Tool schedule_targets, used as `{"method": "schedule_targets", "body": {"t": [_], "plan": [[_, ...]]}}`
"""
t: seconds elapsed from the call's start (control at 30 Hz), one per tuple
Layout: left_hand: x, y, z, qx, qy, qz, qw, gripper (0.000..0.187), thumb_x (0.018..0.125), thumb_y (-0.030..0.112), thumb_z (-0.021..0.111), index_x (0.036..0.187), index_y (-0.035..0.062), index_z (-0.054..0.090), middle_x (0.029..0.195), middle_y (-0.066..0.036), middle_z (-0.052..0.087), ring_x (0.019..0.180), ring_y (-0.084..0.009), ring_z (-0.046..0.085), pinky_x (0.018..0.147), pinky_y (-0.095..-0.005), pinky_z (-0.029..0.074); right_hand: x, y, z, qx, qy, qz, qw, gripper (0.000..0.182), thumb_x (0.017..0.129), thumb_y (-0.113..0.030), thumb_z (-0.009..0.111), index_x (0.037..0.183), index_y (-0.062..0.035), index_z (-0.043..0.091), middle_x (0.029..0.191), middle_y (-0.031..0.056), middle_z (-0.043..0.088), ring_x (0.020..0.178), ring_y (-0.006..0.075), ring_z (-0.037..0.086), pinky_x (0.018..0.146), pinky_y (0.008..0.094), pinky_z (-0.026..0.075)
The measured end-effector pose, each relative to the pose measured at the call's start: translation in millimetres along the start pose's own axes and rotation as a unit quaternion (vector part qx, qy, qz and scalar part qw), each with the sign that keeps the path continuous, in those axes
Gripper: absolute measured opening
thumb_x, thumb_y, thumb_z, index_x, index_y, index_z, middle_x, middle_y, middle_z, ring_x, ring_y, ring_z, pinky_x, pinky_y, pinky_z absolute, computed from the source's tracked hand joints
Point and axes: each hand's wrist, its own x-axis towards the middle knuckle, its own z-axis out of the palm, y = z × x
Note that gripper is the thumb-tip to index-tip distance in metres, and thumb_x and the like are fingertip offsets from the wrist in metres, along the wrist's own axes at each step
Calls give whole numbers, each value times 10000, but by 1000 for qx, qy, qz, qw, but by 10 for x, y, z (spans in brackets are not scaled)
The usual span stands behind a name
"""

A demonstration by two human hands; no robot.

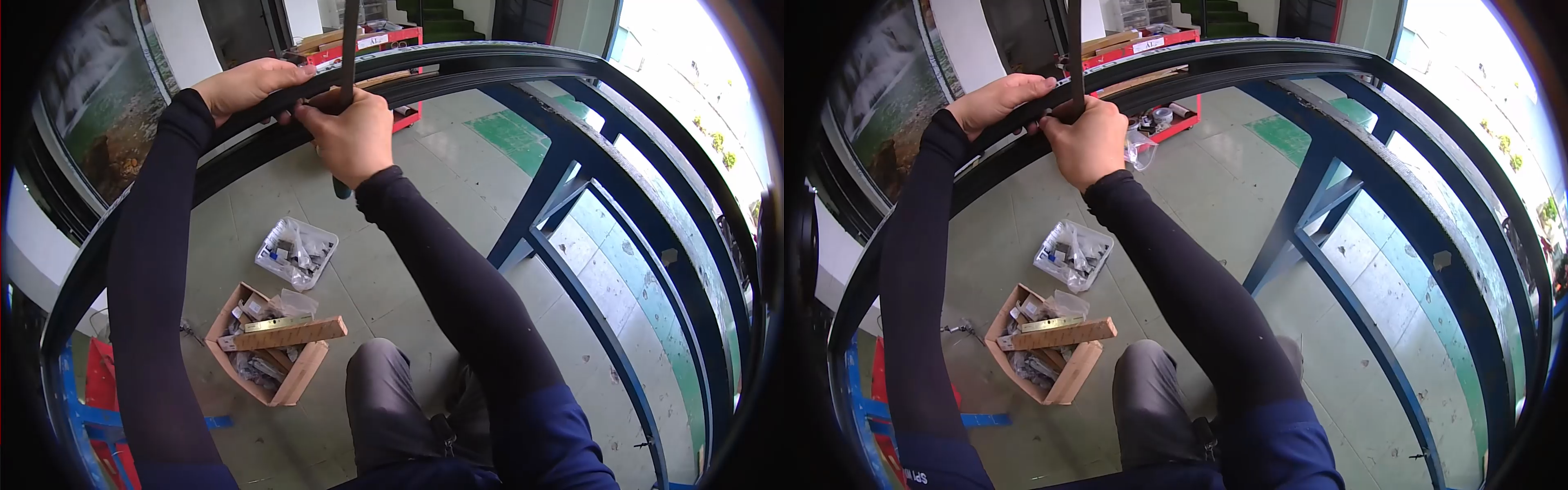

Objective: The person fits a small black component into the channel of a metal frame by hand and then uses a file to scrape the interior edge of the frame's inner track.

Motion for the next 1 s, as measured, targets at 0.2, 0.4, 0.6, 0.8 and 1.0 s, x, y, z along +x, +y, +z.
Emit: {"method": "schedule_targets", "body": {"t": [0.2, 0.4, 0.6, 0.8, 1.0], "plan": [[4, -72, -11, -23, 27, -10, 999, 499, 1027, 540, 512, 1179, 77, 622, 902, -22, 695, 756, -67, 625, 627, -229, 502, -709, 234, -1111, -234, -113, -4, 965, 180, 809, -188, 796, 903, -41, 753, 741, 140, 687, 660, 269, 686, 637, 370, 521], [23, -102, -6, -70, 18, -19, 997, 412, 1056, 416, 526, 1285, 78, 586, 909, 2, 649, 751, -16, 589, 576, -165, 491, -2738, 2021, -2660, -441, -144, 162, 871, 145, 758, -172, 815, 793, -43, 758, 710, 169, 665, 644, 324, 657, 612, 415, 498], [7, -53, 44, -131, 68, -57, 987, 314, 1065, 275, 538, 1145, -12, 639, 943, -56, 674, 801, -115, 657, 724, -232, 553, -5008, 3718, -3216, -491, -40, 423, 761, 108, 692, -142, 782, 704, -57, 718, 717, 131, 723, 720, 330, 714, 745, 421, 562], [34, 8, 34, -218, 16, -92, 972, 349, 1059, 308, 544, 1169, -15, 618, 936, -93, 655, 800, -161, 649, 717, -261, 554, -5728, 4103, -2955, -508, 35, 470, 721, 128, 752, -97, 775, 792, -29, 674, 746, 134, 695, 730, 368, 677, 734, 476, 530], [49, -174, -41, -83, 7, -7, 996, 453, 1070, 393, 501, 1378, 61, 483, 927, -23, 611, 727, -30, 591, 566, -161, 502, -5597, 3986, -2867, -477, 112, 416, 766, 190, 744, -79, 760, 886, -14, 652, 784, 128, 674, 746, 324, 663, 725, 434, 526]]}}
